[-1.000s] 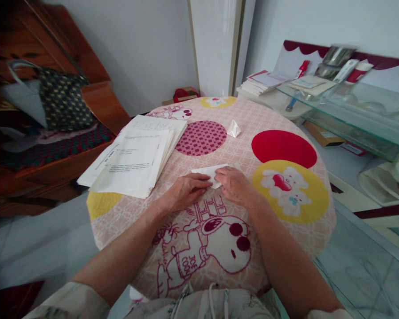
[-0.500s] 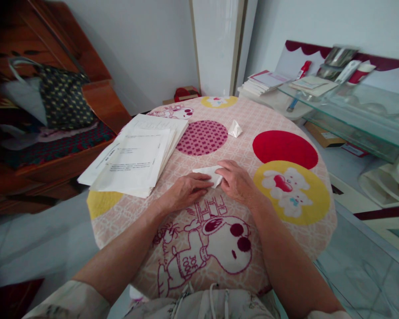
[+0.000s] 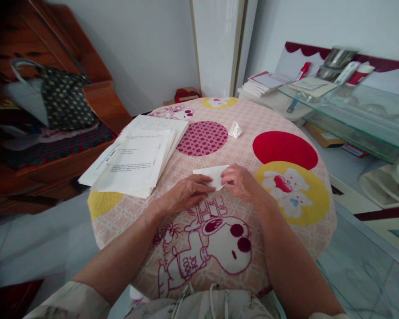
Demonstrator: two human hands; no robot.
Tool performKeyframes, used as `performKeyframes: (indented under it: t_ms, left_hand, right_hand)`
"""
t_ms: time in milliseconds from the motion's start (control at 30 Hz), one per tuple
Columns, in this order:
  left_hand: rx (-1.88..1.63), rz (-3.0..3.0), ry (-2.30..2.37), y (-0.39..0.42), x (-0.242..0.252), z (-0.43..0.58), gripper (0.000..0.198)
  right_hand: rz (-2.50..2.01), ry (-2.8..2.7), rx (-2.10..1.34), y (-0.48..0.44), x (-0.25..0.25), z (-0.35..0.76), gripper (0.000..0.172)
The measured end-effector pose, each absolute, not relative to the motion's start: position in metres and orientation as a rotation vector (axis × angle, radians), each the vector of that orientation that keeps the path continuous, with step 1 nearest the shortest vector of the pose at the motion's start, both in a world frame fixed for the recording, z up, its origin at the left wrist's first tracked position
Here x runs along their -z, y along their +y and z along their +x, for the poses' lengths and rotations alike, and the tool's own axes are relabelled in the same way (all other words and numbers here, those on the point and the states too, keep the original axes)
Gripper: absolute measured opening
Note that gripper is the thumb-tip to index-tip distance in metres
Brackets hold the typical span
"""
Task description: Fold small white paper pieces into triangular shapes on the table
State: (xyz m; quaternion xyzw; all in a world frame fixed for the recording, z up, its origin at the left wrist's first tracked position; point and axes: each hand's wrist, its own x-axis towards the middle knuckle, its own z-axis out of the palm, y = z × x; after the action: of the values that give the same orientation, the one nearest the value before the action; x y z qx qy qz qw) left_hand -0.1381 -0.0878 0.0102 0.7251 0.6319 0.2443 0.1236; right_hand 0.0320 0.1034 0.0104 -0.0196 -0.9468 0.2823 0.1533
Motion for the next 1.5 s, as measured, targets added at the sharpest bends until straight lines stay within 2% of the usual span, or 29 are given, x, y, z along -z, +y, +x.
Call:
performKeyframes:
  t_ms: [200,467,800,1500]
  left_hand:
    - [-0.678,2.174,1.826,-0.087,-0.011,-0.136,0.036]
    - [-0.66,2.179,1.831,-0.087,-0.012,-0.136,0.037]
    - [-0.652,2.197,1.811,-0.086,-0.013,-0.135,0.037]
    - [-0.685,2.145,1.758,-0.087,-0.016,-0.134,0.042]
  right_hand:
    - [-0.185,-2.608,-0.958,0.113,-0.004,0.034,0.011]
    - [-0.236,-2.62,-0.792,0.101,-0.009,0.015,0.014]
    - [-0.25,-2.589,-0.615,0.095,0.008,0.001,0.018]
    - [-0.422,-2.61,-0.518,0.089,0.015,-0.008,0.018]
